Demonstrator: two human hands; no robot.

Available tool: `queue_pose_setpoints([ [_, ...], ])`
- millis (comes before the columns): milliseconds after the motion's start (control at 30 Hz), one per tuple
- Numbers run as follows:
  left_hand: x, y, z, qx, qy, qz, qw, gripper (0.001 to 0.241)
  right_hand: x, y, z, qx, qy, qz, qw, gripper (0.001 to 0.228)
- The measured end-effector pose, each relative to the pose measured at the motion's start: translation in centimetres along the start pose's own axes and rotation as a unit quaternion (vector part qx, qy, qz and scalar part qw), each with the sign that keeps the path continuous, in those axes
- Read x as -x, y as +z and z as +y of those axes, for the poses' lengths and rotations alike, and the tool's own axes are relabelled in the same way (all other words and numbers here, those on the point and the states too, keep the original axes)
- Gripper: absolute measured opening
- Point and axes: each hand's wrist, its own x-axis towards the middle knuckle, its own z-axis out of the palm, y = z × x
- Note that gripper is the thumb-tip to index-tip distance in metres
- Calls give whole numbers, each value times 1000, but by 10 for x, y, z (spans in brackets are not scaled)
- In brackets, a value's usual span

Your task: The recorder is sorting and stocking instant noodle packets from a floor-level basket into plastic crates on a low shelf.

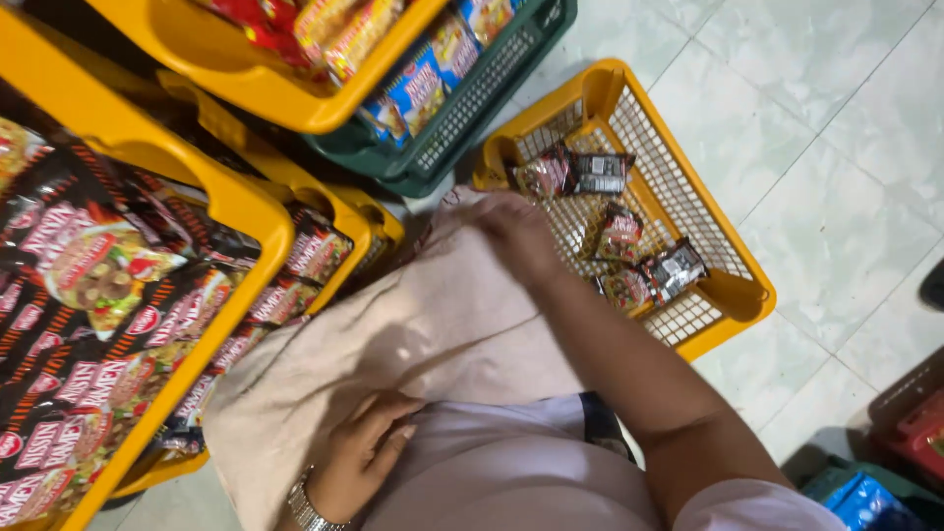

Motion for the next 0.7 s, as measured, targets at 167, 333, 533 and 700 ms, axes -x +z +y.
queue_pose_setpoints([
  [167,-4,-3,2,-58,-47,-91,993,34,25,-155,-34,182,167,366,897,34],
  [333,27,16,-87,121,-191,-5,974,32,216,-495,118,604,123,581,531,68],
  [533,8,24,-32,80,-190,-28,978,27,274,-380,72,115,473,586,648,87],
  [700,-18,18,5,-13,-69,-31,997,28,248,-402,88,-89,425,535,725,68],
])
